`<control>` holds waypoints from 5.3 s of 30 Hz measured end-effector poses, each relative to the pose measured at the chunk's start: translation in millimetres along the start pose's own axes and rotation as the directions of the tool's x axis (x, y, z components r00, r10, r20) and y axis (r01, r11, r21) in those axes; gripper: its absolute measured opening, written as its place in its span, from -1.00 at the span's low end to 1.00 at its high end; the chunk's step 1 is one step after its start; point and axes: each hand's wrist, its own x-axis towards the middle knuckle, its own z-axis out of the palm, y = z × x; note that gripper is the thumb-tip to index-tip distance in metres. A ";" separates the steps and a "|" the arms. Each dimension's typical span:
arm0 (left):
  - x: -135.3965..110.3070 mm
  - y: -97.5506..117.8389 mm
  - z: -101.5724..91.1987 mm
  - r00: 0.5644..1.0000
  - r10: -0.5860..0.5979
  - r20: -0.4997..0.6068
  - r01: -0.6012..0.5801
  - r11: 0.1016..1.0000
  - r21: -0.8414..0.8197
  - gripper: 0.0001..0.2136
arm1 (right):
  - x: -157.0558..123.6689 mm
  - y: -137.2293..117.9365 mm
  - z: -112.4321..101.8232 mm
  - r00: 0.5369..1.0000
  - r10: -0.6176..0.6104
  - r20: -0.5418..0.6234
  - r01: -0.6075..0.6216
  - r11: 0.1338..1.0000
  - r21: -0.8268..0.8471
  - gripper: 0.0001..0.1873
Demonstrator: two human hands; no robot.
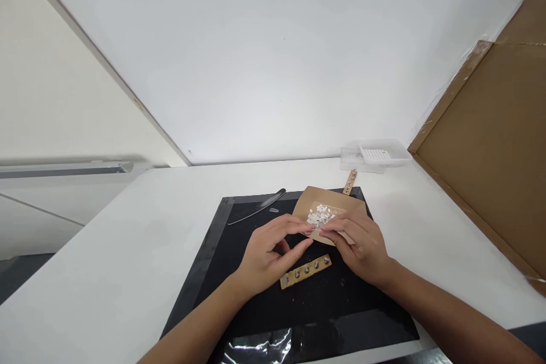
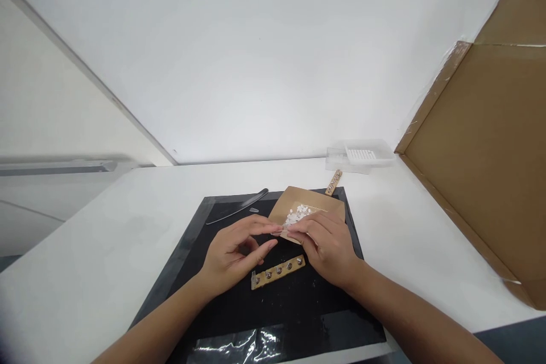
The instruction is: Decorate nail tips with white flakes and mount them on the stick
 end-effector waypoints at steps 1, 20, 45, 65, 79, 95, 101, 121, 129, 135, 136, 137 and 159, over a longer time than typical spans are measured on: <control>-0.1 -0.1 -0.1 1.000 -0.002 0.001 0.002 1.000 -0.004 -0.79 | -0.3 0.5 0.0 1.000 0.005 0.002 -0.005 1.000 0.004 -0.90; -1.6 3.1 -0.5 0.977 -0.169 -0.131 0.168 0.986 -0.018 -0.84 | -6.9 7.9 2.2 0.997 0.074 -0.014 -0.075 0.995 -0.069 -0.85; -3.1 -1.1 5.5 0.953 -0.299 -0.055 0.273 0.921 -0.277 -0.88 | -1.5 6.7 -1.3 0.975 0.219 -0.036 -0.218 0.975 0.050 -0.93; -2.2 -0.3 8.1 0.937 -0.325 -0.130 0.279 0.918 -0.281 -0.87 | 0.8 7.2 -0.7 0.930 0.359 0.078 -0.367 0.912 0.181 -0.85; 3.4 -22.1 -10.6 0.957 -0.077 -0.279 0.198 0.879 0.434 -0.74 | -1.9 38.4 -7.9 0.937 0.339 0.087 -0.309 0.917 -0.254 -0.83; -4.1 -57.8 -28.3 0.915 -0.402 -0.040 0.240 0.461 0.854 -0.64 | -3.8 27.5 -13.9 0.897 0.441 -0.031 -0.442 0.896 -0.051 -0.71; -5.9 -60.8 -30.7 0.911 -0.411 0.038 0.148 0.409 0.900 -0.71 | -7.3 18.6 -18.6 0.870 0.493 -0.014 -0.493 0.870 0.017 -0.64; 2.3 -58.6 -23.3 0.986 -0.166 -0.022 0.131 0.683 0.719 -0.82 | -10.7 20.3 -11.8 0.977 0.212 -0.004 -0.211 0.972 -0.101 -0.86; 1.2 -16.3 -3.2 0.992 -0.059 -0.108 0.075 0.985 0.157 -0.72 | -5.0 11.0 -6.1 0.989 0.076 0.127 -0.063 0.993 -0.103 -0.93; -5.0 -3.9 4.9 0.994 0.001 -0.109 -0.006 0.999 -0.045 -0.77 | -3.0 1.9 -6.1 0.975 0.019 0.223 -0.017 1.000 -0.011 -0.81; -5.8 -2.8 6.4 0.995 0.012 -0.103 -0.018 0.998 -0.052 -0.76 | -3.7 1.3 -5.4 0.975 0.025 0.221 -0.029 0.999 0.015 -0.77; -6.6 -1.8 8.1 0.995 0.028 -0.100 -0.035 0.998 -0.061 -0.75 | -4.4 1.0 -4.5 0.976 0.031 0.216 -0.042 0.998 0.044 -0.75; -12.9 9.6 20.7 0.983 -0.063 -0.175 0.048 0.995 -0.087 -0.89 | -2.4 -13.2 1.9 0.988 0.109 0.107 -0.127 0.975 0.182 -0.96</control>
